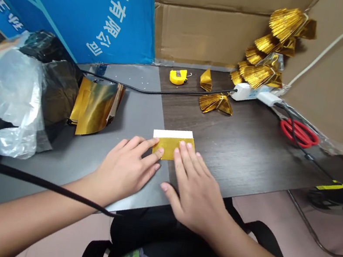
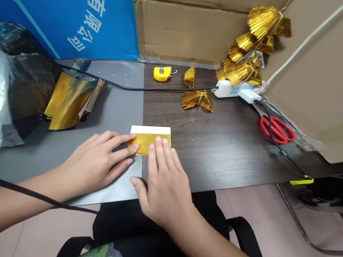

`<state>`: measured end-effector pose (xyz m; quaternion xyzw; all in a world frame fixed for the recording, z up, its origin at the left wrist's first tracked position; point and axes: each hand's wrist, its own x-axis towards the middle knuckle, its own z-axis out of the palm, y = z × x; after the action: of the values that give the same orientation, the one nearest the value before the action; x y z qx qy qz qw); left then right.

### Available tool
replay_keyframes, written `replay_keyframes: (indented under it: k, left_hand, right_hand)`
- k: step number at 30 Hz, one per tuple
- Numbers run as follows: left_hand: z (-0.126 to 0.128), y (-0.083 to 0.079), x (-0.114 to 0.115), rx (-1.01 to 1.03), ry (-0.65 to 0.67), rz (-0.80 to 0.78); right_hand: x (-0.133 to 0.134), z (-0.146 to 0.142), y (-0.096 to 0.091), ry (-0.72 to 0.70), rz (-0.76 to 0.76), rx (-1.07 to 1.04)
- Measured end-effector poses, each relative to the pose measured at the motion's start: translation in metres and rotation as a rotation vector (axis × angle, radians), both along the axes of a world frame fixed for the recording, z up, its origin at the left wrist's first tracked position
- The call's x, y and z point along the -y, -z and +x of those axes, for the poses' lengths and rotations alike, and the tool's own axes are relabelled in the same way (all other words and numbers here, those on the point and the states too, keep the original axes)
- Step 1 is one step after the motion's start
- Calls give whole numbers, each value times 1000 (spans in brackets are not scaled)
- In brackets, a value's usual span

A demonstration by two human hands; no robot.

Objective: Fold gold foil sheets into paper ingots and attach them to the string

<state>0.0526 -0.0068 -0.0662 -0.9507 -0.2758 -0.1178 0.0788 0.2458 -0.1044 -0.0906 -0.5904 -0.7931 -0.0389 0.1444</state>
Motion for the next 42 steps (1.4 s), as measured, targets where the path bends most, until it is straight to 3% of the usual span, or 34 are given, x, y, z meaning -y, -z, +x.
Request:
replay_keyframes:
  k: [5,9,13,16,23,28,35,42]
  left_hand:
    - [-1,2,0,-9,18,25]
    - [-2,3,0,0,16,23]
    - [-1,2,0,-1,13,-13]
    - [-2,1,1,-4,16,-22]
    - [0,-1,3,-16,38,48]
    - [4,0,11,-107,106,-40]
    - [-11,1,35,-163,17,-189]
    - [-21,7,64,-118,33,-101]
  right_hand:
    - [22,47,4,169,8,77]
    - [20,51,-17,267,93,27]
    - [-4,8,-26,-11,25,-42]
    - [-18,-12,-14,-32,-114,-73]
    - [-15,4,-4,-77,-122,-112]
    - [-15,4,-5,-106,-110,-111]
    - [-10,12,-5,-180,-118,-137]
    - [13,21,-6,-278,-155,-73]
